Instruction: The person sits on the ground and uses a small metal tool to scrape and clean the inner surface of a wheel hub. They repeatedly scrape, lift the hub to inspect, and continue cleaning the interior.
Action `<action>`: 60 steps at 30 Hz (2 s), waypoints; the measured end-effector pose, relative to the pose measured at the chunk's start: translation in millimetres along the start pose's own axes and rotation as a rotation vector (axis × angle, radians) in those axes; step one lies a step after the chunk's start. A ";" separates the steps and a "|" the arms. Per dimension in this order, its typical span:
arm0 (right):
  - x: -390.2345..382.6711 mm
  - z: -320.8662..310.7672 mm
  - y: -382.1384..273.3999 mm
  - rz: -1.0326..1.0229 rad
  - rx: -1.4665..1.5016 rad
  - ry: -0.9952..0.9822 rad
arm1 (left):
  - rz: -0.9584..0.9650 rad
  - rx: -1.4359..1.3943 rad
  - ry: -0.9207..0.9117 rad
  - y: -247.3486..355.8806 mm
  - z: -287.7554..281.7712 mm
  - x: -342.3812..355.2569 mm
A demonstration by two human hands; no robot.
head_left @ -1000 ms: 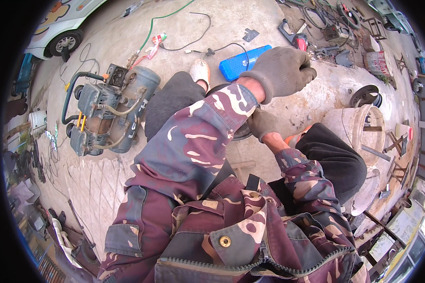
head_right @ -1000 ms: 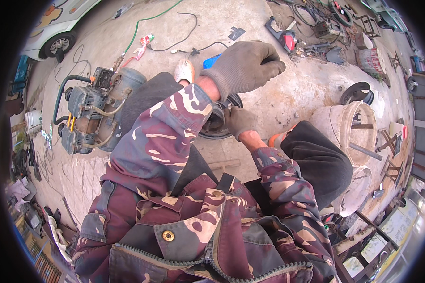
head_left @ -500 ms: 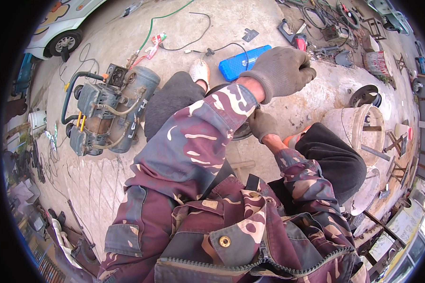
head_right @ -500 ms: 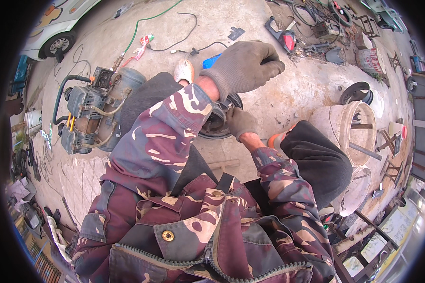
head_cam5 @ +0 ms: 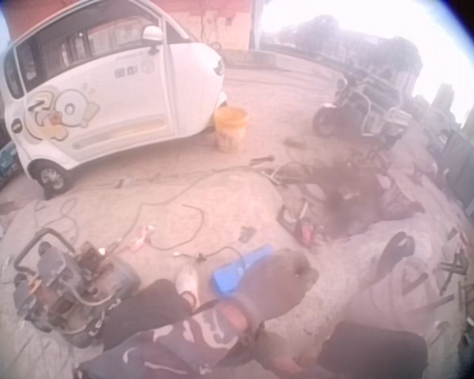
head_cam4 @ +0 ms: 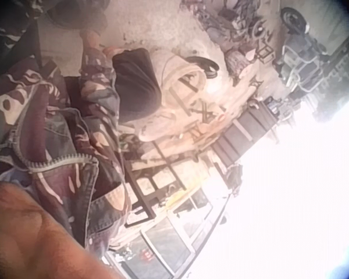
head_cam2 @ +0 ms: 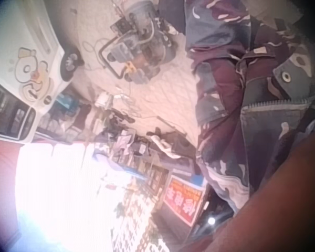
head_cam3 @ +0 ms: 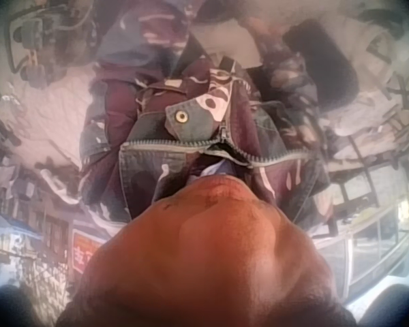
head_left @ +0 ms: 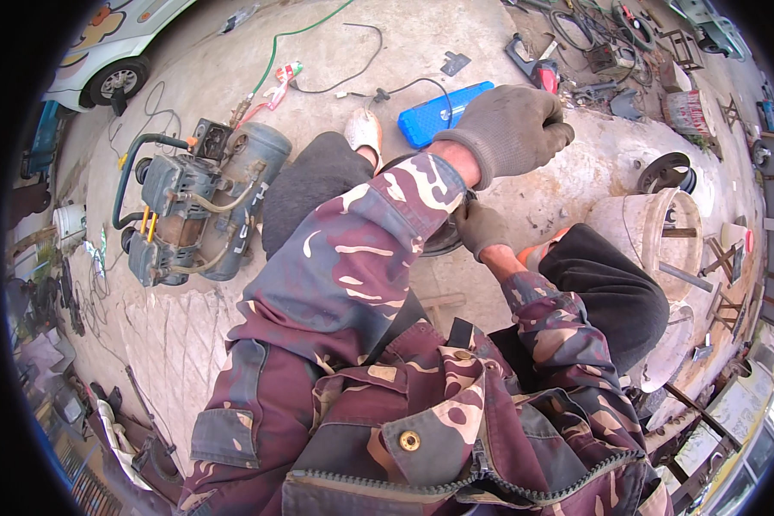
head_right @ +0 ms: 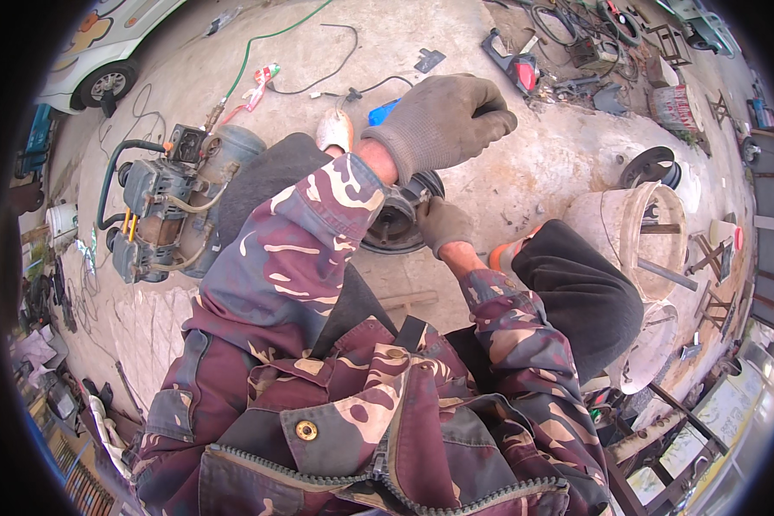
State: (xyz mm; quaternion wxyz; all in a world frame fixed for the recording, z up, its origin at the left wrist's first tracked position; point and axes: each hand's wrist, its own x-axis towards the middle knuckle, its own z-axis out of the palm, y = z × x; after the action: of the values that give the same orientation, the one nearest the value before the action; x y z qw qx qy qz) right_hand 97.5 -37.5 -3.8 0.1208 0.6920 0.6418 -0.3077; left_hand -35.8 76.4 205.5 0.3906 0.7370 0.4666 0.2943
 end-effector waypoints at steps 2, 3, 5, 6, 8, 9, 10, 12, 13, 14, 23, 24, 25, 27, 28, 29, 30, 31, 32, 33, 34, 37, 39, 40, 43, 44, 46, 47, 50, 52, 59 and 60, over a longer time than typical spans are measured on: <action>-0.8 4.2 0.1 -0.029 0.044 0.051 | -0.013 -0.012 -0.014 -0.2 -0.5 0.0; -1.1 6.6 0.3 -0.045 0.065 0.078 | -0.013 -0.008 -0.014 -0.2 -0.6 -0.2; -4.6 14.9 -1.5 -0.020 0.311 0.146 | -0.010 -0.002 -0.007 -0.1 -0.4 -0.1; -5.8 18.8 -3.0 0.002 0.432 0.175 | -0.011 0.001 0.007 0.0 0.1 0.3; -6.7 26.2 -7.8 0.015 0.595 0.157 | -0.012 0.009 0.036 0.0 1.1 0.8; -6.7 29.6 -10.9 0.026 0.678 0.145 | -0.009 0.008 0.036 -0.7 1.0 0.8; -6.8 32.2 -13.4 0.013 0.747 0.072 | -0.006 0.007 0.035 -1.1 0.8 0.8; -7.5 36.6 -16.7 -0.001 0.881 -0.074 | -0.010 0.000 0.027 -1.0 1.3 0.3; -7.2 39.6 -19.7 0.029 0.967 -0.091 | -0.017 -0.004 0.021 -1.2 0.5 0.0; -6.6 39.8 -17.8 -0.003 0.994 -0.068 | -0.021 -0.011 0.018 -1.0 0.1 -0.2; 26.4 20.5 48.7 0.153 1.123 0.110 | -0.011 0.054 0.015 3.2 -6.6 -4.8; 29.5 18.4 58.7 0.182 1.196 0.108 | -0.007 0.058 0.017 2.9 -6.2 -4.7; 32.1 16.5 68.5 0.199 1.197 0.111 | 0.005 0.062 0.022 2.3 -5.8 -4.6; 37.5 14.8 88.4 0.255 1.191 0.095 | 0.021 0.066 0.024 0.6 -3.6 -4.1; 41.3 15.5 97.0 0.286 1.201 0.092 | 0.032 0.074 0.034 -0.2 -1.9 -3.8; 45.4 16.7 105.7 0.304 1.184 0.095 | 0.037 0.078 0.041 -0.9 0.0 -3.8; 49.7 18.8 114.2 0.335 1.160 0.100 | 0.043 0.082 0.048 -1.7 1.9 -4.0; 54.1 21.1 123.4 0.370 1.131 0.107 | 0.032 0.084 0.032 -2.4 3.8 -3.6; 58.5 24.1 132.7 0.398 1.090 0.096 | 0.021 0.086 0.016 -2.9 5.8 -3.3; 63.7 27.6 141.5 0.429 1.044 0.087 | 0.009 0.089 0.000 -3.2 7.6 -3.2; 68.8 30.9 150.4 0.452 1.002 0.072 | 0.003 0.092 -0.006 -3.1 9.7 -3.5; 86.3 36.7 172.3 0.478 0.644 0.012 | -0.001 0.114 -0.028 -2.2 12.9 -4.0; 95.2 35.4 179.5 0.524 0.432 -0.023 | 0.002 0.150 -0.056 -2.8 10.3 -2.8; 97.7 33.7 180.5 0.477 0.379 -0.026 | 0.000 0.150 -0.032 -3.3 7.6 -2.7; 103.3 15.6 184.7 0.470 0.221 -0.061 | -0.023 0.170 0.018 -6.8 -4.3 -0.4; 105.5 10.5 184.0 0.482 0.209 -0.074 | -0.027 0.157 0.017 -7.2 -5.9 0.9; 113.1 1.4 182.9 0.498 0.181 -0.084 | -0.028 0.148 0.028 -6.9 -7.0 1.2; 119.6 -4.5 184.4 0.502 0.180 -0.162 | -0.015 0.143 0.006 -6.1 -6.3 0.8; 132.4 -5.8 183.9 0.527 0.151 -0.141 | -0.020 0.190 -0.098 -1.8 1.3 -2.7; 143.1 -5.8 182.7 0.521 0.102 -0.180 | -0.034 0.217 -0.165 -0.6 4.5 -3.8; 164.7 -5.5 184.9 0.533 0.046 -0.247 | -0.068 0.223 -0.250 -1.9 16.0 -0.3; 167.2 -4.8 188.0 0.528 0.055 -0.252 | -0.068 0.215 -0.252 -2.5 17.4 0.2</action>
State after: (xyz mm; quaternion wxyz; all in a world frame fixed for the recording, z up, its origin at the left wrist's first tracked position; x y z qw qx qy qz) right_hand 277.5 73.6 -140.1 0.2564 0.7946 0.4106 -0.3665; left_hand -22.9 72.0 194.3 0.3746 0.7895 0.4673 0.1343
